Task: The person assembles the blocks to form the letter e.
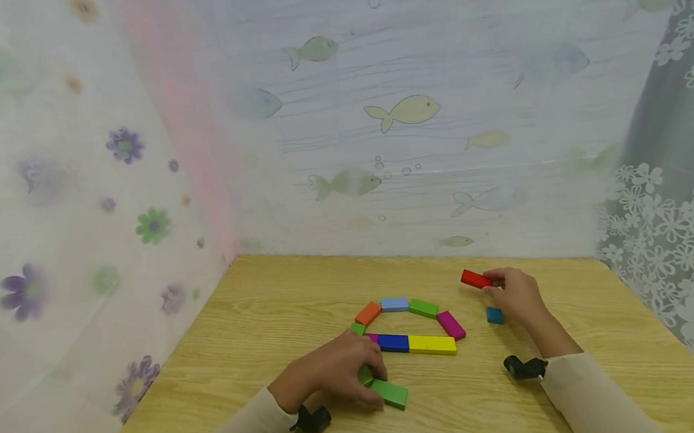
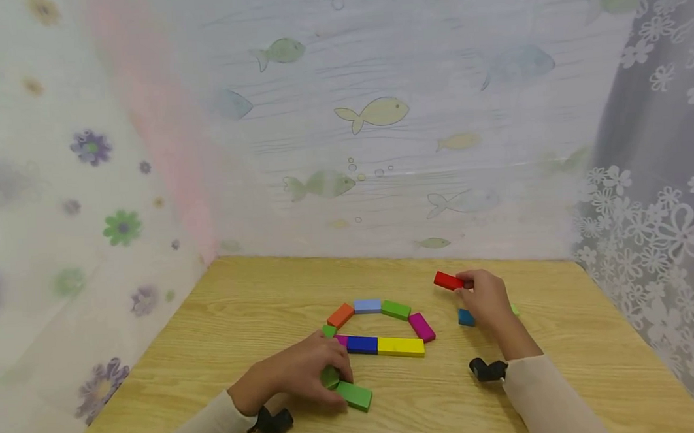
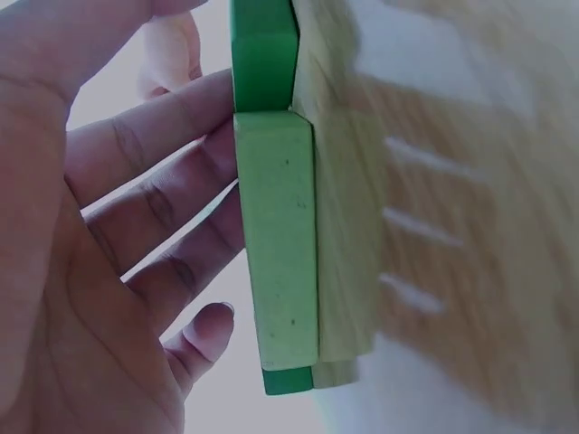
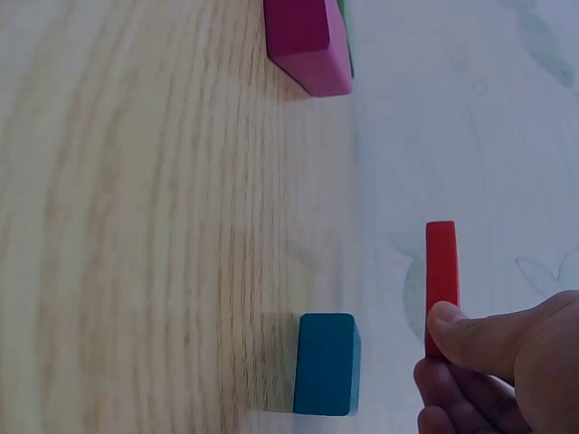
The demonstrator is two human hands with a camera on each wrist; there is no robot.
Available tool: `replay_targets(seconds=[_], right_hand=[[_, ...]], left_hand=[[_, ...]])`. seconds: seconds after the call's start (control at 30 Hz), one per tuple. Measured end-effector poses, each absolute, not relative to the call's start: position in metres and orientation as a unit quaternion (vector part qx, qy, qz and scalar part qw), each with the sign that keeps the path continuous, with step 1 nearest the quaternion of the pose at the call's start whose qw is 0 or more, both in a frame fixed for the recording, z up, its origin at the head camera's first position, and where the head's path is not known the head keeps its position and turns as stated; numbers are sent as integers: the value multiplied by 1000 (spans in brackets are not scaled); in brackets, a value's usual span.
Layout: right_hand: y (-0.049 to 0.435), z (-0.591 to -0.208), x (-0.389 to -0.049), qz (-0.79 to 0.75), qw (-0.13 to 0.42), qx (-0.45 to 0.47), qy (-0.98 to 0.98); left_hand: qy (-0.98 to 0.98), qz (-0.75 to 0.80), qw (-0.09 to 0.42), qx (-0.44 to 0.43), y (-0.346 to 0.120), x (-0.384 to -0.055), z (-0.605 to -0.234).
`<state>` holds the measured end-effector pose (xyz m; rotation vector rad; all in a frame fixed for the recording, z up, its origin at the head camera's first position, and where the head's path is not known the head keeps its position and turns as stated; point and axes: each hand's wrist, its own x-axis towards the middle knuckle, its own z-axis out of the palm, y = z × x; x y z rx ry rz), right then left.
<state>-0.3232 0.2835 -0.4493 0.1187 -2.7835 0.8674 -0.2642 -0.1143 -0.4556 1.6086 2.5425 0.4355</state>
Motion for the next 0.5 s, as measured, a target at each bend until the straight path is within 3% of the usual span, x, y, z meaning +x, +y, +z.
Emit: replay_targets(seconds=[0.5], right_hand=[[273,-447,-288,296,138,91,-941]], left_hand=[[849,93,34,519,-111,-257,-452]])
